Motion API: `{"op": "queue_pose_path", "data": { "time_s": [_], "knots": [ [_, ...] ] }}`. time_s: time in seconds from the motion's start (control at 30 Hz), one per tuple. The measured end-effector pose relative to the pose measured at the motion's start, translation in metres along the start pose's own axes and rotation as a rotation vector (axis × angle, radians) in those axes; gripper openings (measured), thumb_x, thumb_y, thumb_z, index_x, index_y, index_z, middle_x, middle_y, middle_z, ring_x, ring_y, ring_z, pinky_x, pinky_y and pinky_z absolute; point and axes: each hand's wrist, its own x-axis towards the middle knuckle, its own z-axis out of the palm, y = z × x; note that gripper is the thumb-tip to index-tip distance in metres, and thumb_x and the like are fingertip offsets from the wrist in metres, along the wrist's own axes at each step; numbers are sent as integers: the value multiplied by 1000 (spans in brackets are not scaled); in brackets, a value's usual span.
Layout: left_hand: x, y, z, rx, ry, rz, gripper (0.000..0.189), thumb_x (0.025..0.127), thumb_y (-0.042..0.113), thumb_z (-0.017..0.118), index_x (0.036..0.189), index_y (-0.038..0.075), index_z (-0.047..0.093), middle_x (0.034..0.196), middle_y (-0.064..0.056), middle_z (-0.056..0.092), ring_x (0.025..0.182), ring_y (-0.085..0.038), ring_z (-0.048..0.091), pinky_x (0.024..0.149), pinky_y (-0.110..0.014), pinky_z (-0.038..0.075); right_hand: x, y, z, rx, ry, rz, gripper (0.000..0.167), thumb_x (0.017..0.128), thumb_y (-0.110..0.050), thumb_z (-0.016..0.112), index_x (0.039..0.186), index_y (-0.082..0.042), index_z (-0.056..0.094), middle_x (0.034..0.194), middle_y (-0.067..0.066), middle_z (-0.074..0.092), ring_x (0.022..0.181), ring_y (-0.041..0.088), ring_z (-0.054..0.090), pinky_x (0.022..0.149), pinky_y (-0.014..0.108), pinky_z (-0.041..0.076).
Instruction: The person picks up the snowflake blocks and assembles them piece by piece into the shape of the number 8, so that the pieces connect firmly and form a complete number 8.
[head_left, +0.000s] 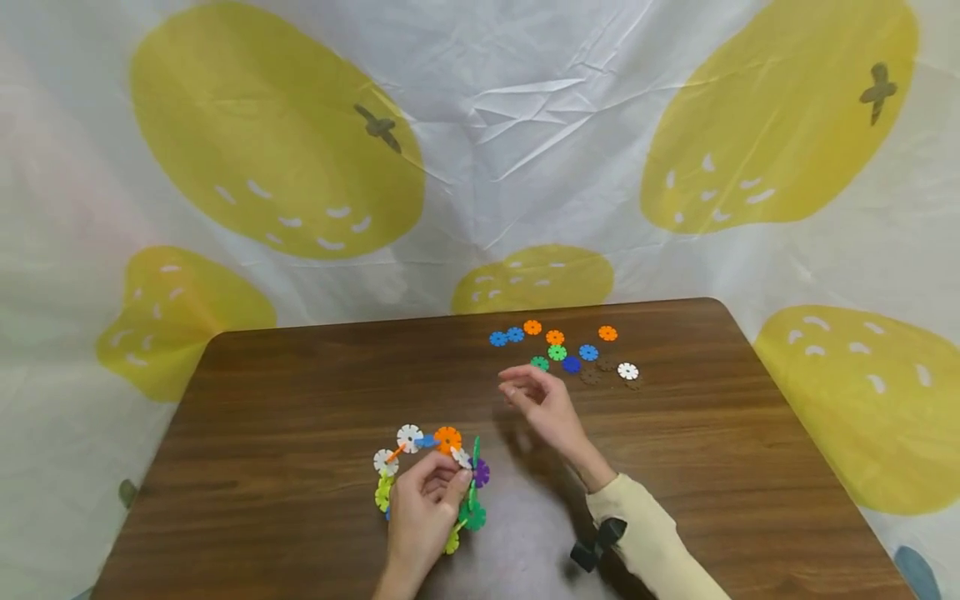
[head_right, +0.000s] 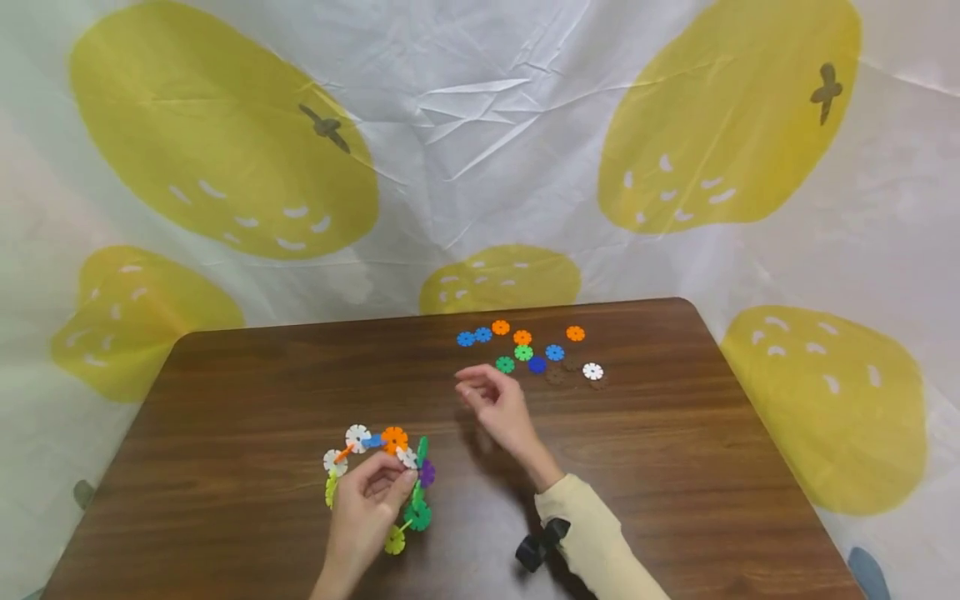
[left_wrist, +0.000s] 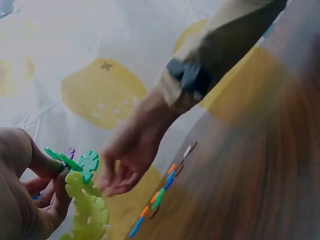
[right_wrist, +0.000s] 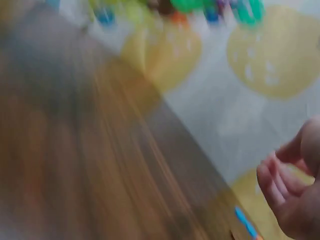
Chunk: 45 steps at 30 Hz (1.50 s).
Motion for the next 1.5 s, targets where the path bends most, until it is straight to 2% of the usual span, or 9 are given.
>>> {"op": "queue_pose_path", "data": {
  "time_s": [0.1, 0.17, 0.23, 0.43, 0.67, 0.9, 1.07, 1.37, 1.5],
  "knots": [
    [-1, -3, 0, 2, -4, 4, 8, 85, -2, 76, 81, 1, 69, 76, -9, 72, 63, -2, 63, 60, -18, 56, 23, 19, -19, -303, 105, 31, 22, 94, 0, 64, 115, 1, 69, 99, 20, 71, 81, 25, 68, 71, 31, 57],
    [-1, -4, 0, 2, -5, 4, 9, 85, -2, 77, 80, 1, 69, 76, -9, 72, 63, -3, 64, 60, -19, 57, 35, 29, -31, -479, 118, 59, 26, 92, 0, 65, 118, 1, 69, 98, 17, 69, 82, 26, 65, 71, 34, 54],
    [-1, -6, 0, 1, -9, 0, 9, 85, -2, 76, 80, 1, 69, 75, -9, 72, 63, -3, 64, 60, -19, 57, 45, 36, -40, -586, 89, 92, 31, 92, -1, 64, 123, 3, 66, 101, 19, 66, 88, 31, 62, 76, 40, 52],
    [2, -7, 0, 10, -24, -20, 10, 85, -3, 75, 79, 1, 68, 74, -9, 72, 63, -5, 65, 61, -21, 58, 67, 51, -58, -752, 72, 179, 41, 94, -9, 64, 131, 9, 58, 119, 31, 55, 99, 42, 57, 81, 51, 51],
    [0, -6, 1, -17, -29, -6, 9, 85, -2, 76, 81, 0, 68, 76, -10, 72, 63, -4, 64, 61, -20, 57, 74, 67, -66, -871, 132, 252, 36, 92, -20, 70, 110, 10, 61, 111, 29, 56, 97, 48, 59, 85, 54, 53],
    [1, -7, -1, -24, -23, 1, 9, 86, -1, 76, 81, 0, 68, 75, -10, 72, 63, -3, 63, 60, -19, 57, 75, 69, -65, -816, 178, 246, 29, 87, -16, 72, 102, 6, 61, 103, 28, 59, 98, 48, 57, 85, 53, 50],
    [3, -6, -2, -7, 0, 44, 10, 85, -3, 76, 80, 1, 68, 74, -9, 71, 62, -3, 63, 58, -20, 56, 69, 63, -62, -706, 206, 141, 14, 87, -5, 69, 99, -3, 64, 90, 19, 72, 80, 37, 64, 73, 45, 52],
    [6, -12, -1, 87, 74, 154, 15, 82, -4, 78, 79, 8, 70, 70, -2, 70, 59, -3, 61, 56, -18, 55, 33, -10, -35, -324, 116, -19, 12, 90, -7, 76, 102, -6, 75, 84, 12, 77, 72, 25, 73, 65, 25, 58],
    [6, -15, -1, 113, 99, 182, 16, 81, -4, 79, 79, 10, 71, 70, 0, 70, 59, -2, 61, 56, -17, 54, 13, -39, -25, -150, 62, -39, 13, 89, -7, 77, 103, -6, 76, 84, 14, 77, 67, 17, 73, 62, 27, 61]
  ]
}}
